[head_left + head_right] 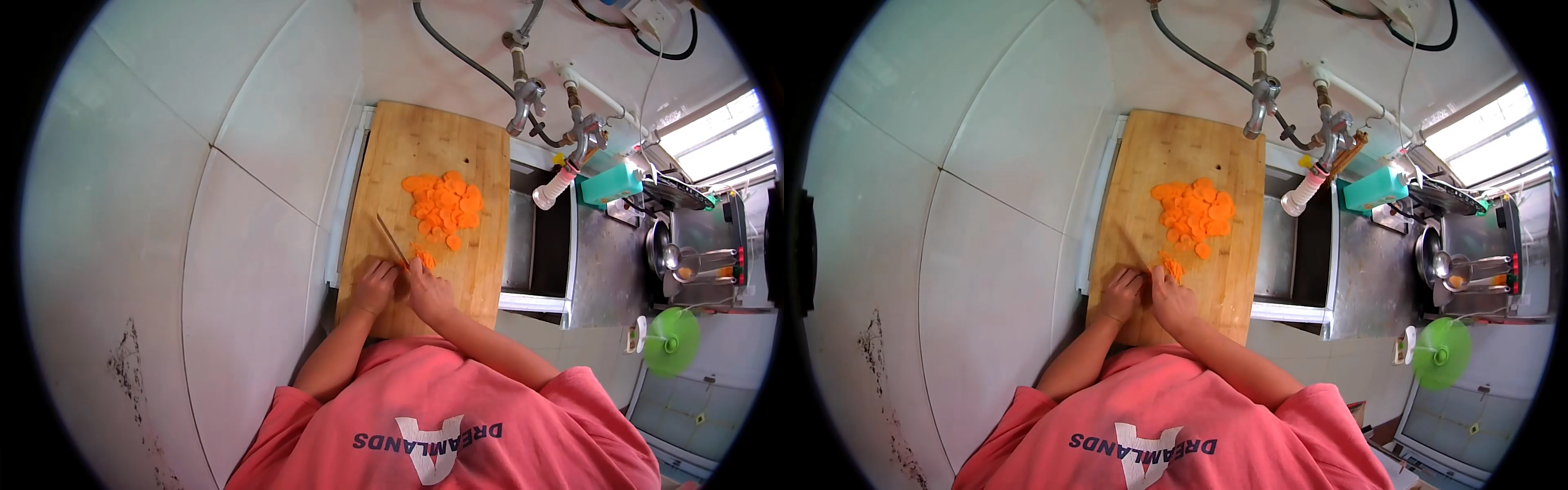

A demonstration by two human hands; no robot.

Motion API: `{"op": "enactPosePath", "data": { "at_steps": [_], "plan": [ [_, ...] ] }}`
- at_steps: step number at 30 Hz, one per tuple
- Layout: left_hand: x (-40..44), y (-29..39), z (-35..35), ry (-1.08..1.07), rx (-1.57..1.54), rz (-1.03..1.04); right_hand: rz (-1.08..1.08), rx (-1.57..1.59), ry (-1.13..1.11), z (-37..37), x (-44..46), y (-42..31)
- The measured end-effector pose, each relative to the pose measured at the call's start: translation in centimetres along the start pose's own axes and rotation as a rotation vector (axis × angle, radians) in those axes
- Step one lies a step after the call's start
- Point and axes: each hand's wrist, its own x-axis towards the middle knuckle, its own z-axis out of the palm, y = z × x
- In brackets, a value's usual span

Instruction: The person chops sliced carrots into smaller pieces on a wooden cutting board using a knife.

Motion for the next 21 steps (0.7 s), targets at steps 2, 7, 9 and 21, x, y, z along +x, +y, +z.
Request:
{"op": "enactPosePath", "data": {
  "at_steps": [2, 7, 9, 21],
  "plan": [
    [0.0, -0.1, 0.0, 0.012, -0.003, -0.001, -0.025, -0.018, 0.013, 0.3, 0.0, 0.1],
    [-0.3, -0.4, 0.3, 0.024, -0.002, 0.005, -0.089, -0.062, 0.072, 1.0, 0.3, 0.2],
    [-0.4, -0.4, 0.3, 0.024, -0.023, 0.009, -0.097, -0.096, 0.095, 1.1, 0.6, 0.1],
    [0.0, 0.3, -0.2, 0.026, -0.069, -0.013, 0.061, 0.055, 0.127, 0.5, 0.4, 0.2]
  ]
}}
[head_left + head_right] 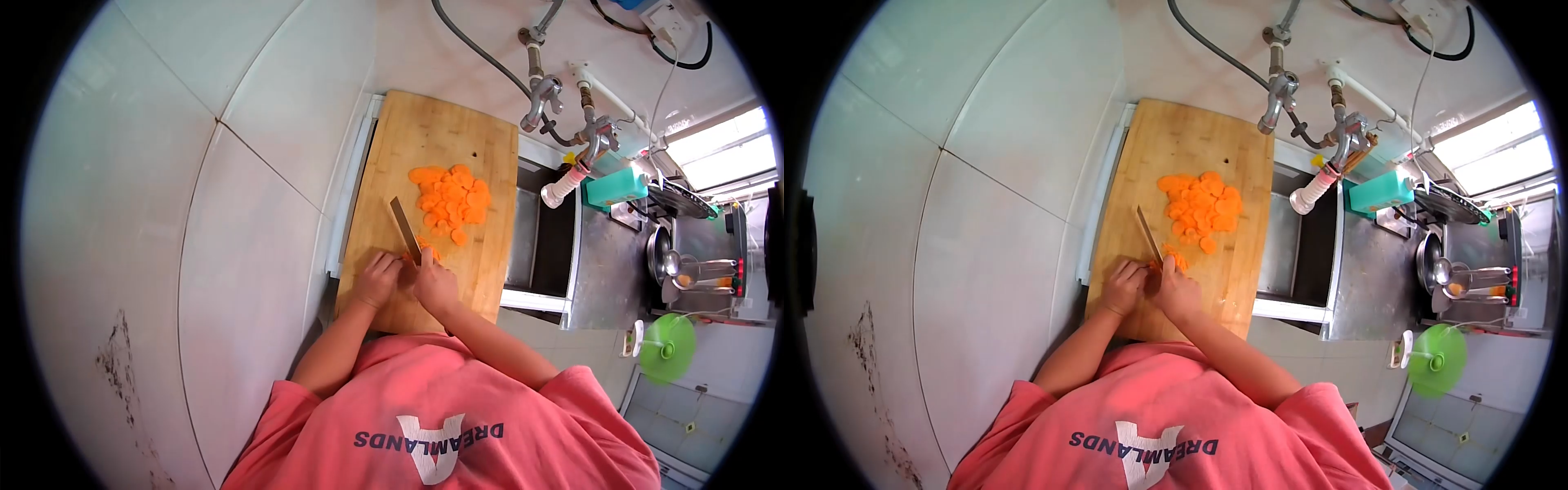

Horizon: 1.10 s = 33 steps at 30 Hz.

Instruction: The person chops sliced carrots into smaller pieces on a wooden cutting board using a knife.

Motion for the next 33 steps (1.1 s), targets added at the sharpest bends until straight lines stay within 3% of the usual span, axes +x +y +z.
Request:
{"op": "enactPosePath", "data": {
  "at_steps": [33],
  "plan": [
    [-0.2, -0.6, 0.0, -0.006, 0.046, 0.020, -0.064, -0.020, -0.133, -0.4, -0.8, 0.0]
  ]
}}
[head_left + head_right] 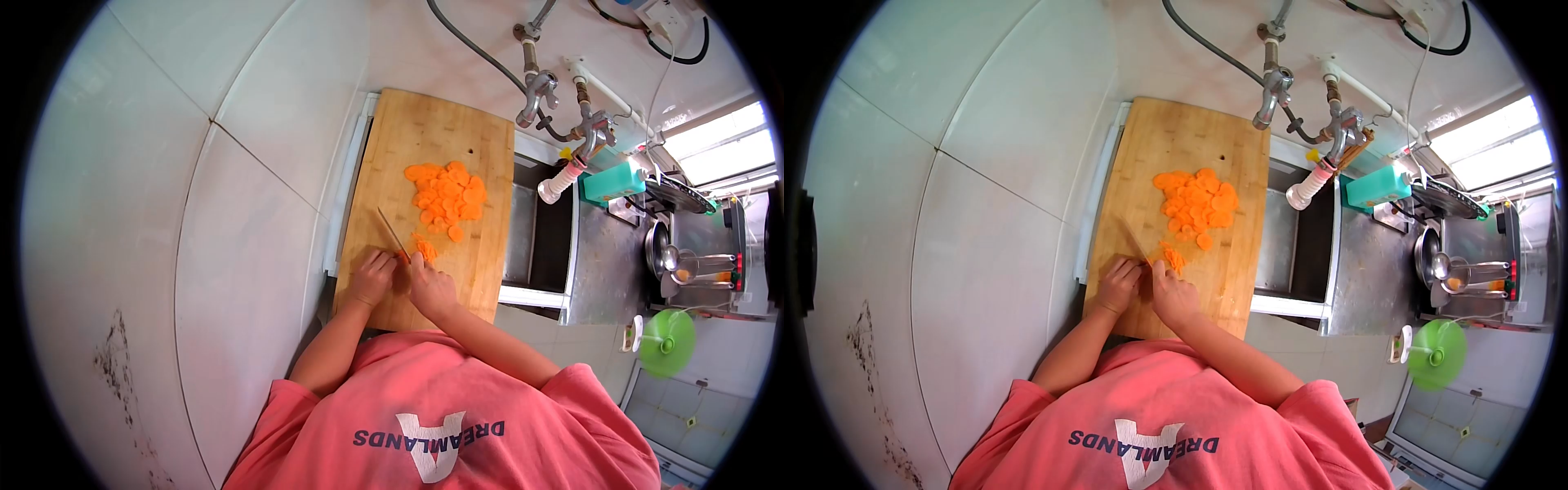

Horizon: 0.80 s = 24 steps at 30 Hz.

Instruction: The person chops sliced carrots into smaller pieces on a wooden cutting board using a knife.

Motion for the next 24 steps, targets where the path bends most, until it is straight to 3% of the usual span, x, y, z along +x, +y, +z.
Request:
{"op": "enactPosePath", "data": {
  "at_steps": [7, 15, 24],
  "plan": [
    [0.2, 0.1, -0.1, -0.004, 0.014, 0.008, -0.011, -0.054, 0.003, 0.6, 0.6, 0.3],
    [0.7, 0.7, -0.5, 0.016, -0.027, 0.018, 0.148, 0.044, -0.004, -0.6, 0.3, 0.3],
    [0.6, 0.8, -0.6, 0.042, -0.041, -0.006, 0.064, 0.053, 0.020, -1.3, -0.5, 0.2]
  ]
}}
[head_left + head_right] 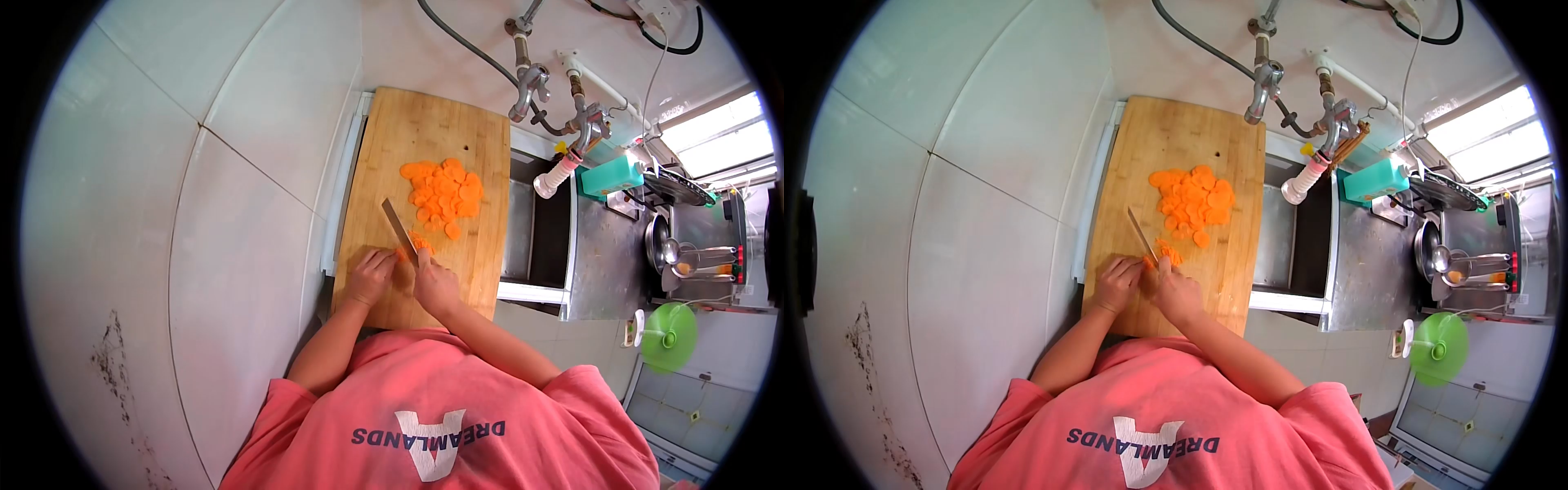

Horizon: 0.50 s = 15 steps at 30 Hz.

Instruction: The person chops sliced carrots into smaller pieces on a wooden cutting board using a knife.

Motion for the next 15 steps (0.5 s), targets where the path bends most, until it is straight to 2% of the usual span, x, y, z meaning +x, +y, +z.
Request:
{"op": "enactPosePath", "data": {
  "at_steps": [15],
  "plan": [
    [-0.27, -0.34, 0.11, -0.039, 0.030, -0.005, -0.054, 0.009, 0.013, 0.68, 0.02, 0.23]
  ]
}}
